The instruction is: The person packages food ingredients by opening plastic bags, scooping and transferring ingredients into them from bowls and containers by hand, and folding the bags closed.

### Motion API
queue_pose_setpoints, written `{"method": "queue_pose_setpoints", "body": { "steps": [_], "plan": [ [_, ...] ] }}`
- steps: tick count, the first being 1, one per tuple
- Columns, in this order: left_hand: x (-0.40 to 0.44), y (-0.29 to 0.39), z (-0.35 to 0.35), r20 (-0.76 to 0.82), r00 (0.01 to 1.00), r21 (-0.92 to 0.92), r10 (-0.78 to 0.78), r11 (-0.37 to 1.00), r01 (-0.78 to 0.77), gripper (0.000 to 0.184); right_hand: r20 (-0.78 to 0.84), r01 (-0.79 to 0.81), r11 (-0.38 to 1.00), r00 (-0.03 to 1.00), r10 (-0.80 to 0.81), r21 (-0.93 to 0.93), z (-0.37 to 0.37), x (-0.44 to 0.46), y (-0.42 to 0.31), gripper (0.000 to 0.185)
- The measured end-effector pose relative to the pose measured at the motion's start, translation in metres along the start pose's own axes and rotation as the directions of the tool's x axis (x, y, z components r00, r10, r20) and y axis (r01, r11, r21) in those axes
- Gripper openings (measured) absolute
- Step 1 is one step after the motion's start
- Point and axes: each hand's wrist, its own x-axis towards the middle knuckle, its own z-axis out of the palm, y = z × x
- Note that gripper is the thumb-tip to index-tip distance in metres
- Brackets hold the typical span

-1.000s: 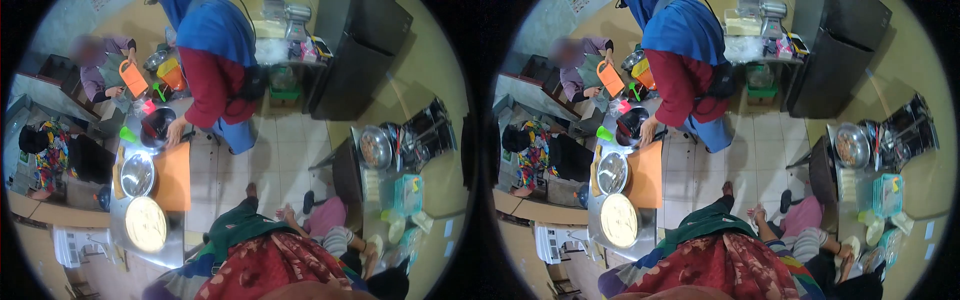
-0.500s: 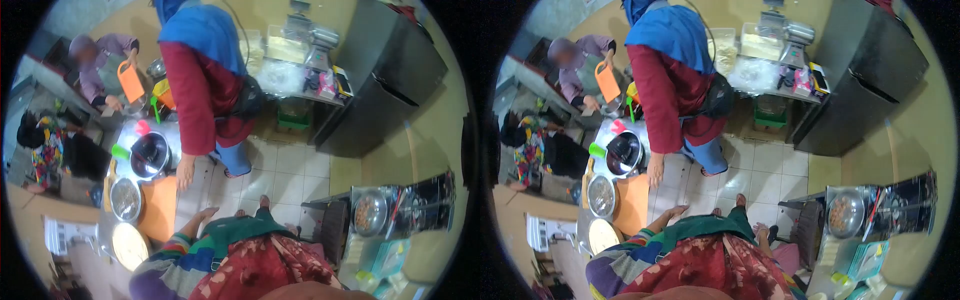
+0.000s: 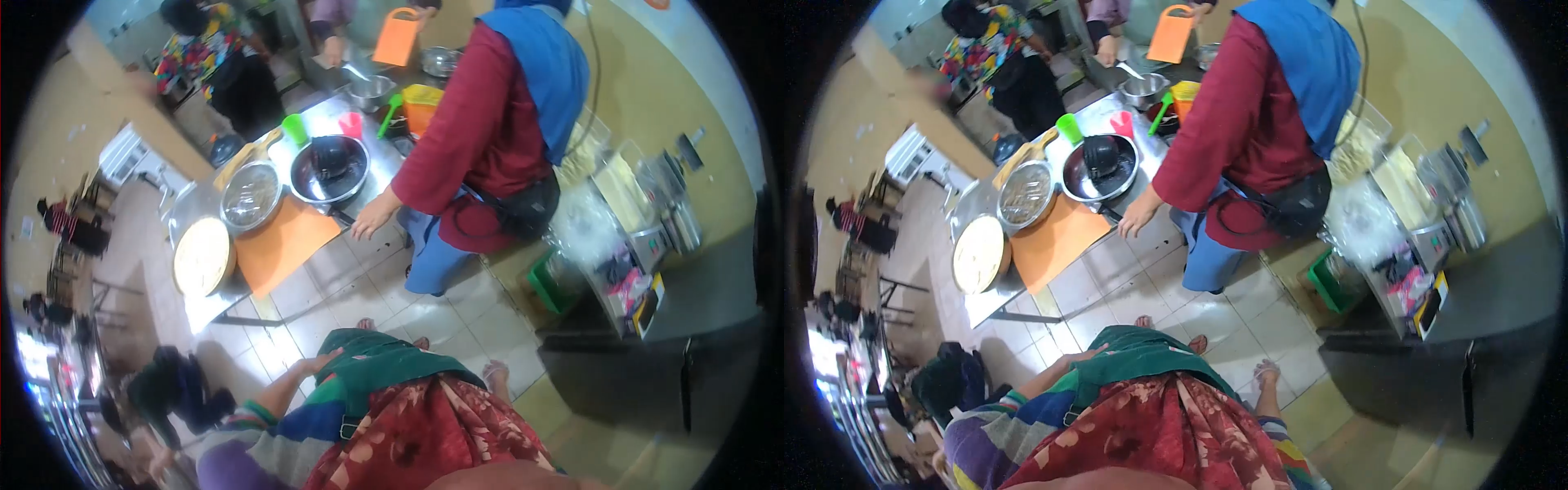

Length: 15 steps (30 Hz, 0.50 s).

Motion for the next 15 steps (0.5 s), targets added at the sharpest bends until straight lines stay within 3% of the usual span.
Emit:
{"method": "queue_pose_setpoints", "body": {
  "steps": [2,4,5,8,11,14,15],
  "plan": [
    [-0.066,0.049,0.025,-0.048,0.993,-0.16,0.105,0.981,-0.112,0.073,-0.081,0.081,0.988,0.992,-0.092,-0.129,0.035,0.013,-0.043,0.034],
    [-0.058,0.016,0.03,-0.119,0.99,-0.051,0.078,0.995,-0.085,0.072,-0.079,0.146,0.961,0.983,-0.168,-0.233,0.063,0.021,-0.073,0.03],
    [-0.095,0.054,0.038,-0.064,0.992,-0.283,0.111,0.951,-0.124,0.072,-0.037,0.173,0.946,0.981,-0.19,-0.273,0.082,0.02,-0.084,0.029],
    [-0.076,-0.034,0.041,-0.282,0.959,0.045,-0.024,0.998,0.038,0.068,0.091,0.196,0.908,0.98,-0.175,-0.369,0.125,0.031,-0.091,0.028],
    [-0.103,-0.034,0.04,-0.338,0.931,0.078,0.136,0.99,-0.116,0.065,0.181,0.216,0.821,0.973,-0.14,-0.528,0.167,0.015,-0.066,0.031],
    [-0.126,-0.016,0.019,-0.384,0.919,-0.003,0.088,0.995,-0.096,0.06,0.249,0.187,0.73,0.968,-0.023,-0.657,0.19,-0.009,-0.031,0.033],
    [-0.14,-0.001,0.009,-0.397,0.914,-0.009,0.086,0.995,-0.097,0.058,0.406,0.394,0.342,0.913,-0.038,-0.853,0.191,-0.014,-0.024,0.036]
  ]
}}
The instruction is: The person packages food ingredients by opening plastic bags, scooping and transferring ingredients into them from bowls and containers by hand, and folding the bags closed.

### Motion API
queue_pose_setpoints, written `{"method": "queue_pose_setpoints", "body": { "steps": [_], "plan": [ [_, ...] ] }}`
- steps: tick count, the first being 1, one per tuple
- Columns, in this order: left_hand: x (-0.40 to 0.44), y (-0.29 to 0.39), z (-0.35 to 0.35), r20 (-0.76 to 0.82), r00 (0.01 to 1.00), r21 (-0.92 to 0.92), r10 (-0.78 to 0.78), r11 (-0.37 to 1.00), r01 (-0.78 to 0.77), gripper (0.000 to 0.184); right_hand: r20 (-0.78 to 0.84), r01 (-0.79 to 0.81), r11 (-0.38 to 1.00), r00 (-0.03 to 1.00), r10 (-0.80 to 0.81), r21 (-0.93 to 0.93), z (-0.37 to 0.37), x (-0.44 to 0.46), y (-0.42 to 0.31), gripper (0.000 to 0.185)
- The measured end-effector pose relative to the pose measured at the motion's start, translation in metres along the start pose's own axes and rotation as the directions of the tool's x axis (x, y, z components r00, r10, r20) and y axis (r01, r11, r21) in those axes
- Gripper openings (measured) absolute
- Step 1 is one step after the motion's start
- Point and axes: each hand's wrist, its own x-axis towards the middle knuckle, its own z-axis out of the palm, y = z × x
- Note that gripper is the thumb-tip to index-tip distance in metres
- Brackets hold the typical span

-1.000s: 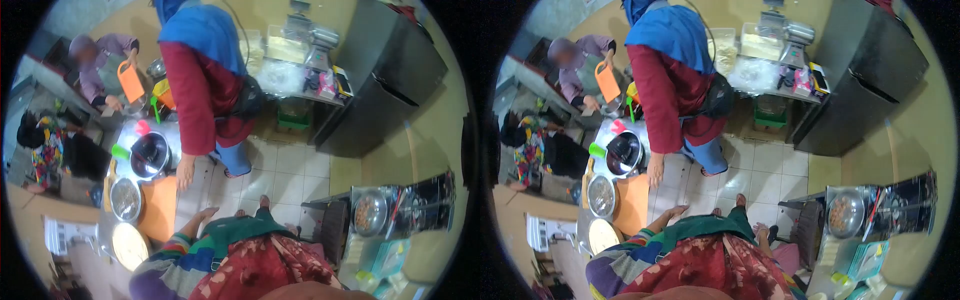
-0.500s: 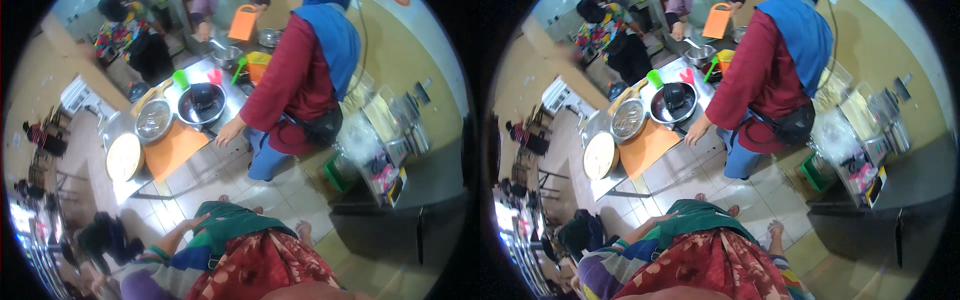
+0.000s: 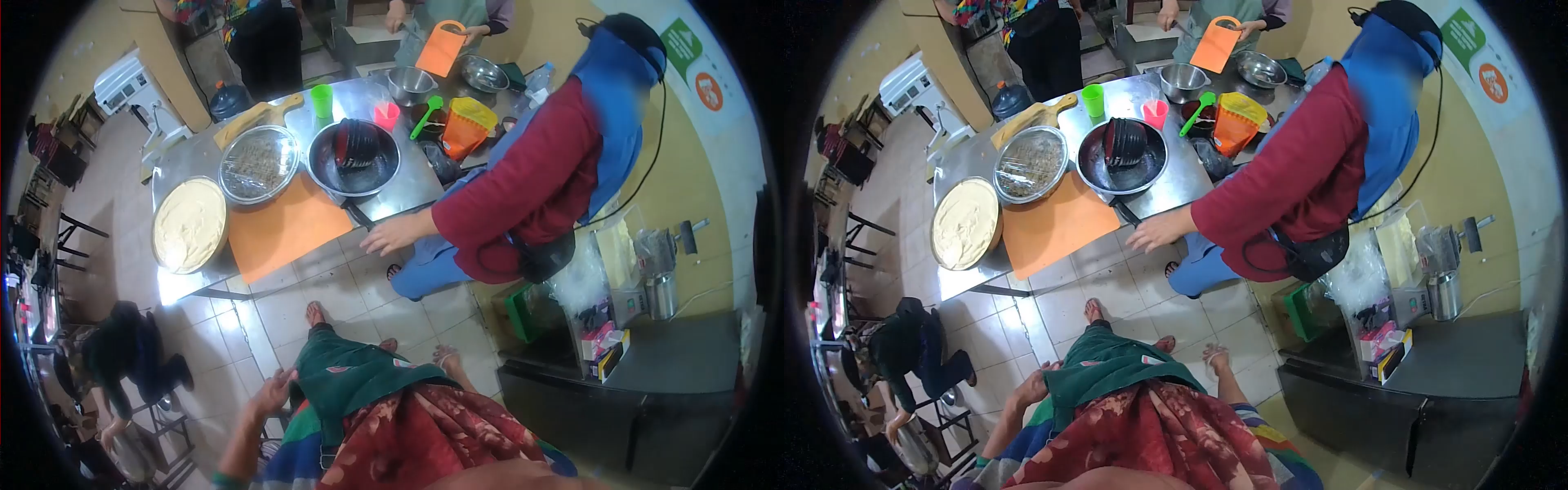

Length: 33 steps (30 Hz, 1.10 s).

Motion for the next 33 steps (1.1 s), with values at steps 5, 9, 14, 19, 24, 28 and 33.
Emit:
{"method": "queue_pose_setpoints", "body": {
  "steps": [5,9,14,19,24,28,33],
  "plan": [
    [-0.008,0.016,-0.065,-0.124,0.985,-0.023,0.119,0.992,-0.123,0.051,0.285,0.094,0.79,0.953,0.105,-0.606,0.044,-0.033,-0.049,0.044],
    [-0.009,0.031,-0.122,-0.126,0.971,-0.014,0.205,0.978,-0.208,0.05,0.133,-0.082,0.982,0.985,0.106,-0.168,0.076,-0.027,-0.026,0.038],
    [-0.005,0.022,-0.178,-0.064,0.992,-0.106,0.105,0.988,-0.111,0.052,-0.013,-0.22,0.89,0.969,0.246,0.4,0.121,-0.011,-0.084,0.032],
    [0.005,0.049,-0.201,-0.109,0.976,-0.38,0.189,0.899,-0.217,0.042,-0.075,-0.137,0.93,0.982,0.172,0.341,0.16,0.006,-0.137,0.036],
    [0.034,0.074,-0.213,-0.237,0.91,-0.393,0.34,0.823,-0.41,0.035,-0.093,-0.199,0.972,0.973,0.211,0.128,0.169,0.015,-0.141,0.061],
    [0.056,0.102,-0.222,-0.311,0.828,-0.253,0.467,0.799,-0.545,0.031,-0.116,-0.226,0.936,0.957,0.265,0.269,0.172,0.009,-0.125,0.068],
    [0.072,0.148,-0.226,-0.336,0.757,-0.204,0.56,0.742,-0.639,0.03,-0.109,-0.178,0.957,0.972,0.207,0.231,0.168,0.001,-0.106,0.054]
  ]
}}
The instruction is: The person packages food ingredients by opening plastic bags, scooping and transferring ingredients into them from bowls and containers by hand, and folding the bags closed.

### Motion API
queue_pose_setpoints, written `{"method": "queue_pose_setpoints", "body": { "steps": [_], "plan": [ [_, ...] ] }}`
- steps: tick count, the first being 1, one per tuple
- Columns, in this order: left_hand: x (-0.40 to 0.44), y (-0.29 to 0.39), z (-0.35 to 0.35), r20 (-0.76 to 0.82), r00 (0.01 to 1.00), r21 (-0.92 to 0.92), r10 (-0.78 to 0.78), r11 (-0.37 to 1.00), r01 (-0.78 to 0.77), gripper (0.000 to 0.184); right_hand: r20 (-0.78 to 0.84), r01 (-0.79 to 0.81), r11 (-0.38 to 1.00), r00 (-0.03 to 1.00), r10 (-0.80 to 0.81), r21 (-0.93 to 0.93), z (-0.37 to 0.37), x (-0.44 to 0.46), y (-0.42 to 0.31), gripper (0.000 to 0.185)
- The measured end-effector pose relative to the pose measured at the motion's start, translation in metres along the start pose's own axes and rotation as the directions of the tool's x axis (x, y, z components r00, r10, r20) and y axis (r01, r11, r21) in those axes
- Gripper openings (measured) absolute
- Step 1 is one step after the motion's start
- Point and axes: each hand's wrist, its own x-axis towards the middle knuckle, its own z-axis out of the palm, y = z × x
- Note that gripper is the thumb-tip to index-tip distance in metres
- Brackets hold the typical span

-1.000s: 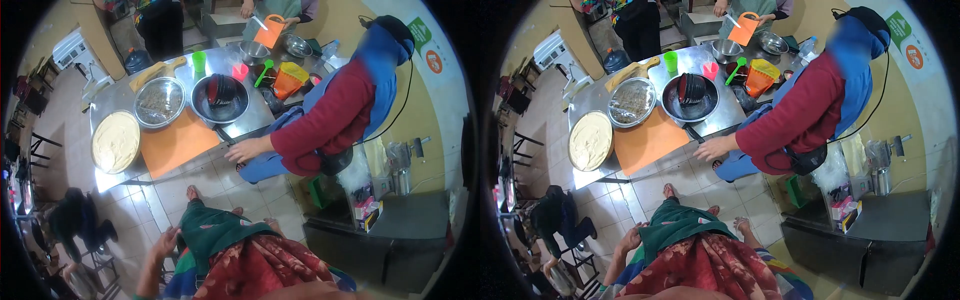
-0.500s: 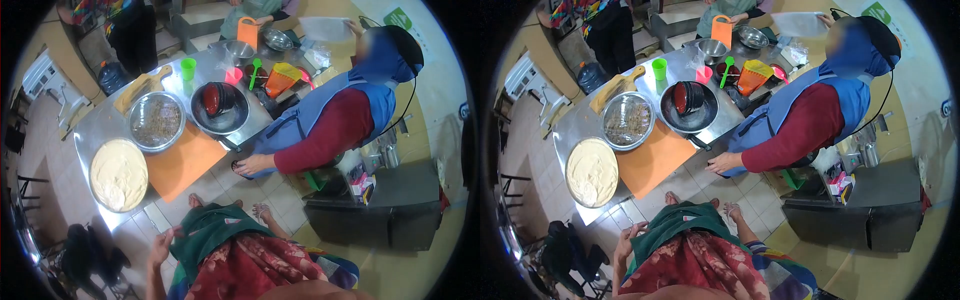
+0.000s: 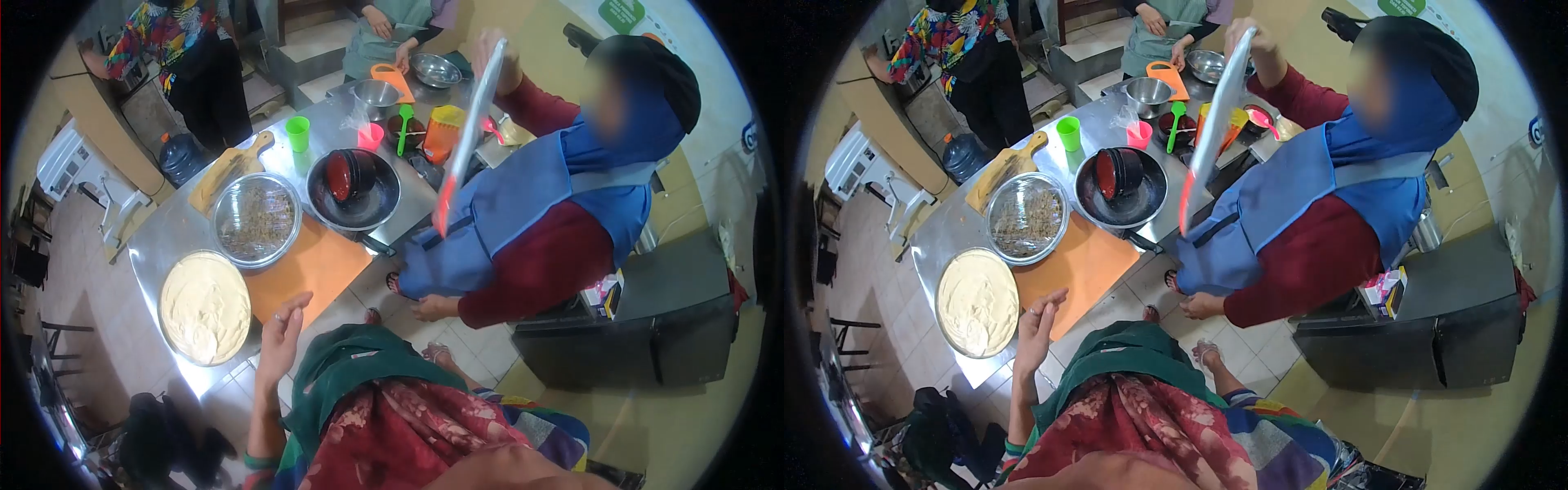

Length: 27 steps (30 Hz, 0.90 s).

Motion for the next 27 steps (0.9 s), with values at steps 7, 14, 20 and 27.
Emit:
{"method": "queue_pose_setpoints", "body": {
  "steps": [7,14,20,27],
  "plan": [
    [0.068,0.057,0.024,0.098,0.934,0.034,0.344,0.937,-0.349,0.036,0.149,0.047,0.999,0.988,-0.045,-0.014,-0.025,0.111,0.127,0.036],
    [0.217,0.137,0.055,0.253,0.823,0.547,0.51,0.626,-0.556,0.051,0.15,-0.093,0.876,0.988,0.023,0.473,-0.068,0.075,0.073,0.038],
    [0.312,0.182,0.104,0.274,0.843,0.712,0.463,0.491,-0.502,0.062,0.197,0.023,0.721,0.955,-0.22,0.692,-0.053,-0.024,-0.208,0.044],
    [0.348,0.19,0.142,0.402,0.774,0.574,0.489,0.524,-0.629,0.053,0.278,0.002,0.368,0.652,-0.706,0.93,-0.018,-0.176,-0.495,0.052]
  ]
}}
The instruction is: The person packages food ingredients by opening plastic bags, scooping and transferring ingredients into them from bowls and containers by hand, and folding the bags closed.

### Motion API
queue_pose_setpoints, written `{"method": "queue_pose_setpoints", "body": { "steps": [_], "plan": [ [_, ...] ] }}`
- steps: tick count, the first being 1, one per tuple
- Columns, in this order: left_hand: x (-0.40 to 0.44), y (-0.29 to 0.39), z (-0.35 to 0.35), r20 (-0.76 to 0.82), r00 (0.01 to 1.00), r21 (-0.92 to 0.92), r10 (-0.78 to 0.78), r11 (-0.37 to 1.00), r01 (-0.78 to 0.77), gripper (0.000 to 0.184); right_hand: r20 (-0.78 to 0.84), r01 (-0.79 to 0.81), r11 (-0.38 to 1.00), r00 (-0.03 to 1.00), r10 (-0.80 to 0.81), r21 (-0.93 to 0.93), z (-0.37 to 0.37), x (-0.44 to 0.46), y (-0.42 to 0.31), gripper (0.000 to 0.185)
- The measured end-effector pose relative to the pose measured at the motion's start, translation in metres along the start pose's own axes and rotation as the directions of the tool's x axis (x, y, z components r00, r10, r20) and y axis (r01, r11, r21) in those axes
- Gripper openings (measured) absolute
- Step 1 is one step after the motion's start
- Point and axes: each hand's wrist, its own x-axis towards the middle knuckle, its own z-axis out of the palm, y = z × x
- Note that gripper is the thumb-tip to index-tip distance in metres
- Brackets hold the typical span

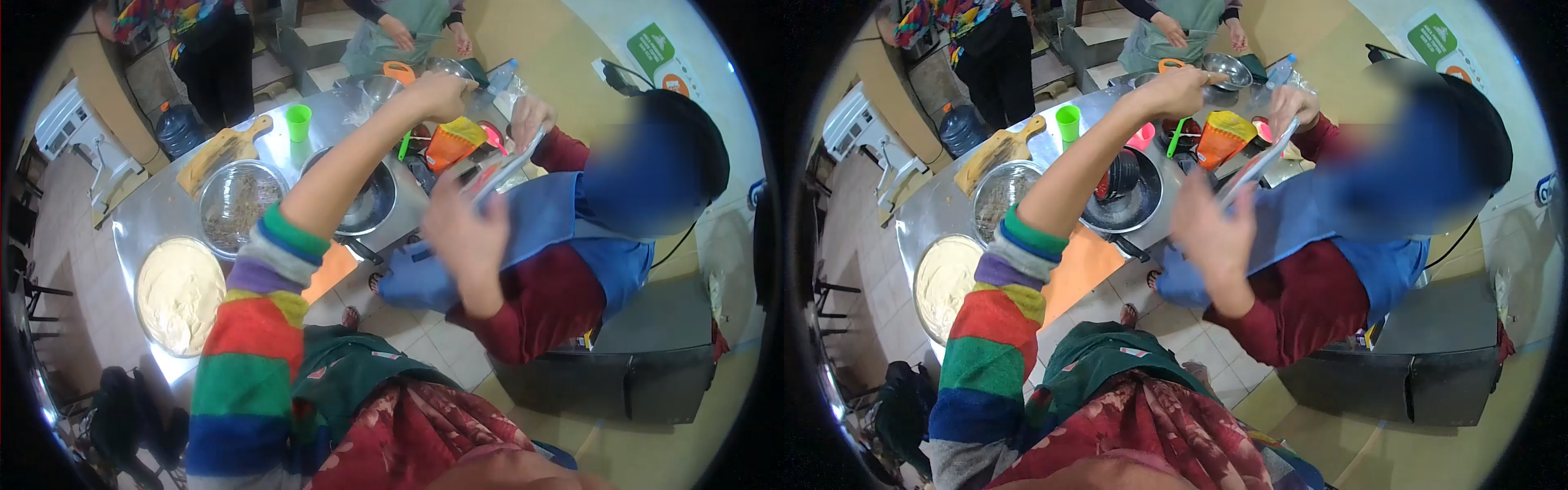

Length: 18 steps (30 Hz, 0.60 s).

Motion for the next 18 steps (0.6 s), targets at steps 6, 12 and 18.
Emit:
{"method": "queue_pose_setpoints", "body": {
  "steps": [6,12,18],
  "plan": [
    [-0.088,0.035,-0.002,0.027,0.997,-0.431,-0.07,0.899,0.075,0.036,-0.509,-0.49,0.279,0.861,0.006,-0.826,-0.365,-0.136,0.117,0.038],
    [-0.185,0.03,0.024,0.266,0.962,-0.61,-0.056,0.763,0.213,0.035,-0.703,-0.703,0.018,0.711,0.009,-0.711,-0.487,-0.231,0.158,0.033],
    [-0.268,0.036,0.04,0.412,0.877,-0.681,-0.247,0.556,0.477,0.037,-0.741,-0.577,0.631,0.672,0.005,-0.519,-0.461,-0.174,0.119,0.032]
  ]
}}
